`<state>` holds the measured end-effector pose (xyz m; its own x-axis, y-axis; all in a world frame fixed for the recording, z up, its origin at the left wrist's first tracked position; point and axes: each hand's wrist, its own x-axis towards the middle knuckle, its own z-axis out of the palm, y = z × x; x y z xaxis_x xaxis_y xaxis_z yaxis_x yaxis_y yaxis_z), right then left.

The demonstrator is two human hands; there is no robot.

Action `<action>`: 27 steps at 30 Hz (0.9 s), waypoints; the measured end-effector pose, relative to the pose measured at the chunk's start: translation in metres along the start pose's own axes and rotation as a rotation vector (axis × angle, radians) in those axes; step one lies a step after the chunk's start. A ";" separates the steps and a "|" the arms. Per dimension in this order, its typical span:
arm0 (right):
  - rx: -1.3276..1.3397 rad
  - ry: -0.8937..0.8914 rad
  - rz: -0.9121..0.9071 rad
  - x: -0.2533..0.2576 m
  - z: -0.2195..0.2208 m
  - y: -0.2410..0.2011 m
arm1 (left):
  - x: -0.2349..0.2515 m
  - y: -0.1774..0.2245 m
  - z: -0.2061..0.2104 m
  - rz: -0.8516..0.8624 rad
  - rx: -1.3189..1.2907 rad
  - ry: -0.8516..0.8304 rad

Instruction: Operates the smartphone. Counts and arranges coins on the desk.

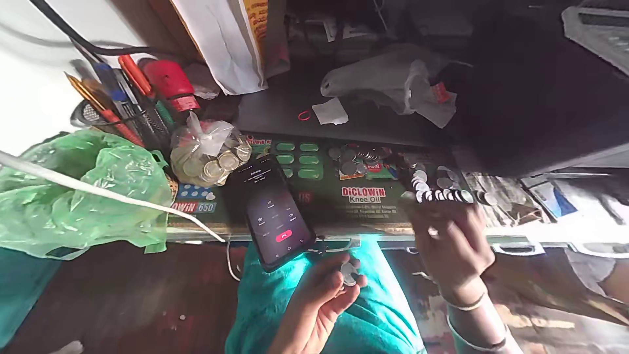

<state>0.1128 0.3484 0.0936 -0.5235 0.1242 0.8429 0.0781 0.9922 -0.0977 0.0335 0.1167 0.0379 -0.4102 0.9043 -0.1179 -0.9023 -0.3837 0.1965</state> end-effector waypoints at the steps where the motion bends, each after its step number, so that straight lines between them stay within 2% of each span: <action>1: -0.096 -0.024 0.105 0.004 -0.006 0.007 | -0.001 0.001 0.001 -0.004 0.009 0.013; 4: -0.330 -0.257 0.387 0.020 -0.025 0.032 | -0.003 0.001 0.001 0.003 0.011 0.015; 7: -0.368 -0.357 0.459 0.030 -0.030 0.037 | -0.003 0.001 0.003 0.000 0.011 0.024; 10: -0.232 -0.346 0.326 0.041 -0.016 0.015 | -0.002 -0.001 0.003 -0.006 -0.004 0.005; 12: -0.072 -0.363 0.217 0.049 0.010 -0.002 | -0.002 -0.002 0.002 -0.010 -0.007 -0.006; 15: 0.010 -0.536 0.035 0.056 0.046 -0.021 | -0.003 -0.002 0.002 -0.010 -0.006 -0.007; 18: -0.054 -0.645 -0.045 0.045 0.049 -0.041 | -0.007 0.002 0.000 0.007 -0.011 0.000; 21: -0.009 -0.604 -0.093 0.023 0.028 -0.049 | -0.010 0.006 -0.006 0.042 -0.012 0.007; 24: 0.159 -0.421 -0.114 -0.002 0.017 -0.042 | -0.009 0.009 -0.010 0.064 -0.023 0.027; 26: 0.329 -0.290 0.018 -0.011 0.014 -0.045 | -0.008 0.010 -0.010 0.056 -0.020 0.039; 27: 0.435 -0.258 0.171 -0.010 0.011 -0.049 | -0.008 0.009 -0.009 0.051 -0.019 0.044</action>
<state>0.1053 0.2982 0.0839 -0.7302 0.2294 0.6436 -0.1499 0.8653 -0.4784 0.0273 0.1043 0.0322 -0.4604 0.8748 -0.1507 -0.8825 -0.4326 0.1847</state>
